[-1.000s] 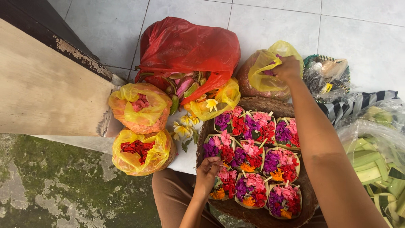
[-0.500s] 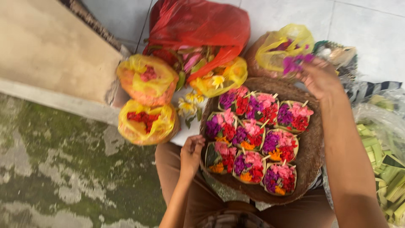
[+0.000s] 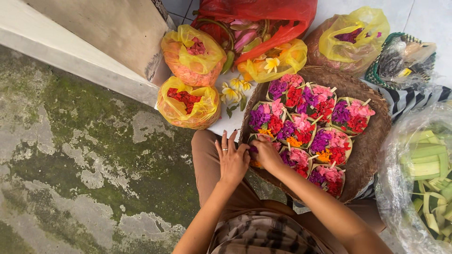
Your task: The person arranges colorful flower petals into small woven containers placed on a tray. They pick petals from plastic bags and place them carefully into each container, creating decorative floral arrangements.
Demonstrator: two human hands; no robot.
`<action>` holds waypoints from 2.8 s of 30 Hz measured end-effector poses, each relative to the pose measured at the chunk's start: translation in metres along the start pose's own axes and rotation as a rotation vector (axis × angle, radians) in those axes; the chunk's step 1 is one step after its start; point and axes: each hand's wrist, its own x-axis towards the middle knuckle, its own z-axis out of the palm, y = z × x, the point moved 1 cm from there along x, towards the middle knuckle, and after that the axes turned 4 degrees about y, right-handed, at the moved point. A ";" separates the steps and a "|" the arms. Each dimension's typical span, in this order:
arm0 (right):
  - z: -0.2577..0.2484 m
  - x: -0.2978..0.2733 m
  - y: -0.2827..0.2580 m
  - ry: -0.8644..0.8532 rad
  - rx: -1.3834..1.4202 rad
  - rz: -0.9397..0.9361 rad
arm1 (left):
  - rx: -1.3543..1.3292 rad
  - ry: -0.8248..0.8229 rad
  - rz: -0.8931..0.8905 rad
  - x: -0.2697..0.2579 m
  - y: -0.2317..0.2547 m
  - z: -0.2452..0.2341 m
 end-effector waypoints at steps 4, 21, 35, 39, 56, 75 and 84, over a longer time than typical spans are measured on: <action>0.008 -0.008 0.000 -0.077 -0.031 0.221 | 0.048 -0.071 0.006 -0.006 -0.001 0.014; -0.005 0.006 0.029 0.058 0.090 0.103 | 0.108 -0.058 0.003 0.001 0.002 0.026; -0.052 0.063 0.078 0.175 0.018 0.325 | 0.091 -0.197 0.035 0.004 0.007 0.023; -0.041 0.069 0.076 0.105 -0.049 0.356 | 0.130 -0.206 0.009 0.004 0.006 0.027; -0.033 0.043 0.050 -0.237 0.189 0.258 | 0.102 -0.116 -0.042 -0.006 -0.001 0.023; -0.041 0.019 0.057 -0.089 0.184 0.324 | 0.048 -0.098 -0.023 0.002 0.016 0.018; -0.182 0.073 0.134 0.406 0.070 0.188 | -0.080 -0.016 0.064 0.035 0.060 0.034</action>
